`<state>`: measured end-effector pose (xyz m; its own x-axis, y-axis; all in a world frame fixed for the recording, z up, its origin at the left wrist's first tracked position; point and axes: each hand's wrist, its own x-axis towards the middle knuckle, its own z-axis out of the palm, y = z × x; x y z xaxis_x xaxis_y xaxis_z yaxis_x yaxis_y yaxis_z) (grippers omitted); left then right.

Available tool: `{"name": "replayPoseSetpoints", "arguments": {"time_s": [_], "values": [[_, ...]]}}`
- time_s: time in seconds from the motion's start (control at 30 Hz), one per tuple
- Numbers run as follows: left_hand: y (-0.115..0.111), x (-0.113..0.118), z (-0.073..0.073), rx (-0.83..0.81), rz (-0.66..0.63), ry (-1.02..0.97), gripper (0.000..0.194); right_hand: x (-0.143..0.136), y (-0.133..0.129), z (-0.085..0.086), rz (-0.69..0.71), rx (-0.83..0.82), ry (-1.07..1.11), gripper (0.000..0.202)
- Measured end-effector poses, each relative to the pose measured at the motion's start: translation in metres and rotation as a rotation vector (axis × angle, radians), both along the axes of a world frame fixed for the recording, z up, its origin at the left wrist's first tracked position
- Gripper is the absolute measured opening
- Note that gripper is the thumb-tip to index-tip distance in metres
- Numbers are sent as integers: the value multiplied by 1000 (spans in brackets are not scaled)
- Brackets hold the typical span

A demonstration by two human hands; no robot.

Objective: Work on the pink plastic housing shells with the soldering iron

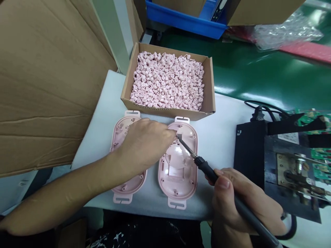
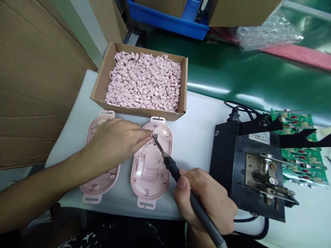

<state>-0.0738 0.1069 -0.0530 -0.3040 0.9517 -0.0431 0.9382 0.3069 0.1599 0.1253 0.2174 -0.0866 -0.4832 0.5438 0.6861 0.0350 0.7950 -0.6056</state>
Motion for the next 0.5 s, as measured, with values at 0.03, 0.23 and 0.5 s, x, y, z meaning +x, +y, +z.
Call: {"name": "replayPoseSetpoints", "arguments": {"time_s": [0.03,0.23,0.5], "values": [[0,0,0,3,3,-3,27,0,0,0,-7,-1,-8,11],[1,0,-1,9,-6,19,27,8,1,2,-3,-4,-76,11],[0,0,2,-68,8,-32,23,8,0,16,-9,-5,-223,15]]}}
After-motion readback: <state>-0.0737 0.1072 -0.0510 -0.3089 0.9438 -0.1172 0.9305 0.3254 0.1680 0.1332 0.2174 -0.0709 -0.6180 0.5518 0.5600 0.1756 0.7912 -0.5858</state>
